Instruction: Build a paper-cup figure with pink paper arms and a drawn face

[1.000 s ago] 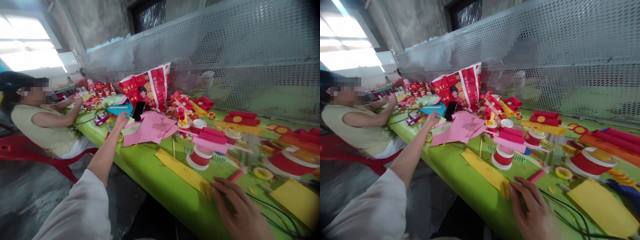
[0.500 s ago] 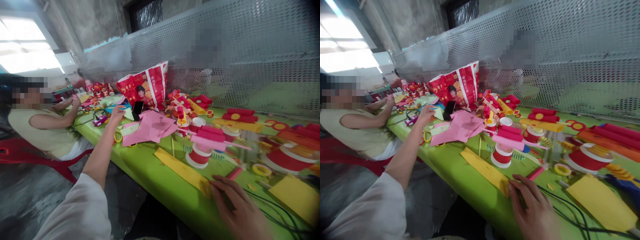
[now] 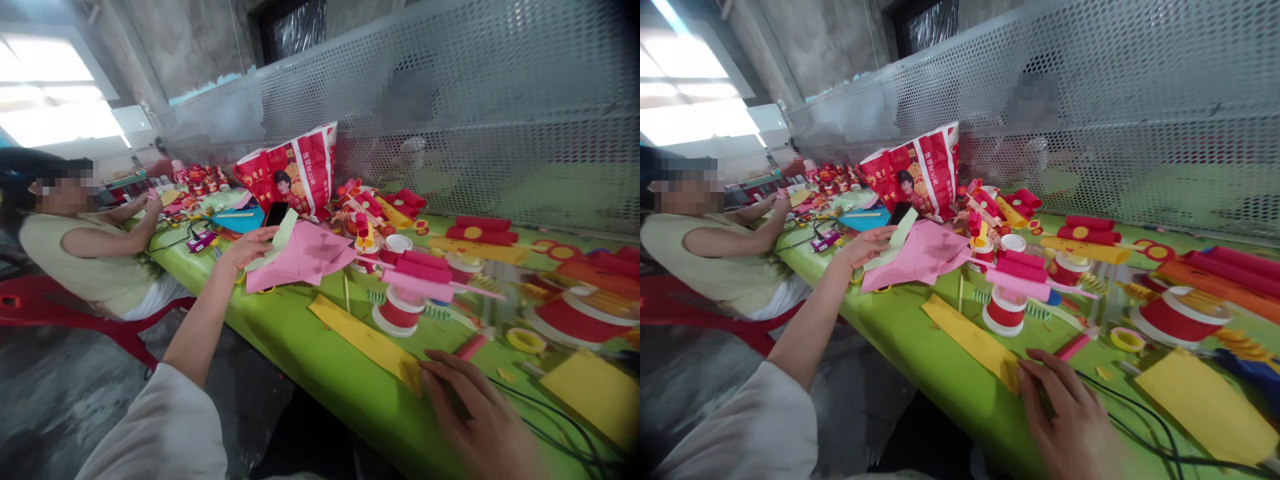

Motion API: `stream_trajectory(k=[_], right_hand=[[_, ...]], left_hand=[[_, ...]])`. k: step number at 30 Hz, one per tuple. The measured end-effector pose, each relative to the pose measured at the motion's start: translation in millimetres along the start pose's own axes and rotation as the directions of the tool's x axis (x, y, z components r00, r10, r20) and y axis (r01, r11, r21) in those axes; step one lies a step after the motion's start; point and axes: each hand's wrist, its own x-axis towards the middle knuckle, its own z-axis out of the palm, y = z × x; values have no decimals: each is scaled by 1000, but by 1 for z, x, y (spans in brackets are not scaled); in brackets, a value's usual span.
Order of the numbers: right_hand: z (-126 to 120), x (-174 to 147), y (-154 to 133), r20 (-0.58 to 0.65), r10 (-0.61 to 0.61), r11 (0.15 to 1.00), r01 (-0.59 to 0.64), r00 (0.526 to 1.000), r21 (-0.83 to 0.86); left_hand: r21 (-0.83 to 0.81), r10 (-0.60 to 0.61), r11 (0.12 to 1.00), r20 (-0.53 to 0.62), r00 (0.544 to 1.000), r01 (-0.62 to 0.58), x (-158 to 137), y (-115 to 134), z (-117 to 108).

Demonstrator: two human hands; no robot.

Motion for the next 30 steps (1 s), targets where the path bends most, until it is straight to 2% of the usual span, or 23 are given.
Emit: stream_trajectory(k=[7, 11, 18, 23, 27, 30], right_hand=[[0, 0, -1, -19, -7, 1000, 7, 1000, 5], [0, -2, -3, -16, -23, 1000, 23, 1000, -1], [2, -3, -8, -46, -19, 999, 17, 999, -32], [-3, 0, -17, -118, 0, 996, -9, 993, -83], [-12, 2, -35, -192, -18, 994, -3, 981, -106], [-18, 2, -56, -154, -37, 998, 45, 987, 50]], left_hand=[[58, 46, 997, 50, 998, -49, 2, -3, 32], [72, 71, 995, 60, 996, -75, -15, -6, 49], [96, 108, 989, 92, 990, -117, -67, -11, 85], [11, 132, 991, -7, 991, -132, -116, -21, 114], [-46, 26, 998, -107, 994, -31, -157, -30, 126], [-11, -38, 999, -98, 994, 38, -180, -29, 126]])
